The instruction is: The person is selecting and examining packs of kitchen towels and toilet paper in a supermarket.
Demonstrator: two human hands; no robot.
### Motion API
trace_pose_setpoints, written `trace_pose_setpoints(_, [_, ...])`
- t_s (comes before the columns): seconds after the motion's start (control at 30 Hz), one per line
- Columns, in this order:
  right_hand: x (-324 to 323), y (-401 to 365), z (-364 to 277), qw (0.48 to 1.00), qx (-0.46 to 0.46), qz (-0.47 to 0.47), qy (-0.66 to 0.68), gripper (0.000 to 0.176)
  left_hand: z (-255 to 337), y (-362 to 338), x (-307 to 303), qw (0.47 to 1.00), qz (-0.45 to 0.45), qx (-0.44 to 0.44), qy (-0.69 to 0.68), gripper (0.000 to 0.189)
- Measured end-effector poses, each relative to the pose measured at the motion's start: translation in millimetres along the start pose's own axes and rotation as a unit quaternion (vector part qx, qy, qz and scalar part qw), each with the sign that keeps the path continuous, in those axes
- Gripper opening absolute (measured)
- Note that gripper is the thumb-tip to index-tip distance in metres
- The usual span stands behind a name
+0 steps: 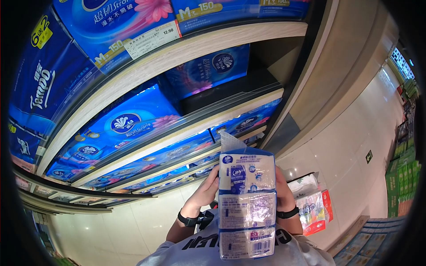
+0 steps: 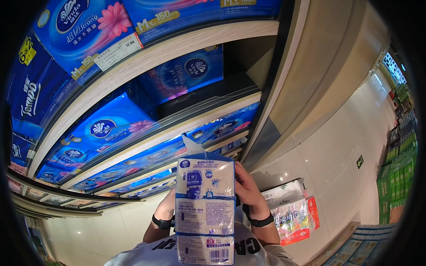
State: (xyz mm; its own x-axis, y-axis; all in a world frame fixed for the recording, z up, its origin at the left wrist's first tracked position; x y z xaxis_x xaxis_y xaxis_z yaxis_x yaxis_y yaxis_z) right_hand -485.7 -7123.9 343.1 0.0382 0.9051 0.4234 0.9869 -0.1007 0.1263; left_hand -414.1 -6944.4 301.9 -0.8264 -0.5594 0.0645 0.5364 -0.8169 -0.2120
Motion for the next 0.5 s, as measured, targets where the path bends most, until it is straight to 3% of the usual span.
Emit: trace_pose_setpoints(0.5, [-5.7,1.4,4.3,0.998,0.018,0.023,0.05,0.059,12.9,3.9,2.6,1.0,0.011,-0.02,-0.005,0.047])
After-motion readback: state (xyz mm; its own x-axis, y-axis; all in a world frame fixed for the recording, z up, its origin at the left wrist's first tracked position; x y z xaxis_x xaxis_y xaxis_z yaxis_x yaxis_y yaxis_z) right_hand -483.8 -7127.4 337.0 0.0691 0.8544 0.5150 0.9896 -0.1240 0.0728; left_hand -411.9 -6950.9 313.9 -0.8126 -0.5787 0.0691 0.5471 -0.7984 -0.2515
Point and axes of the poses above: each hand's wrist, its own y-axis towards the middle knuckle, its own x-axis out of the palm, z = x × y, the point moved 8 cm from there along y, towards the middle knuckle, and after that the axes turned 9 degrees about y, right-handed, at the moved point
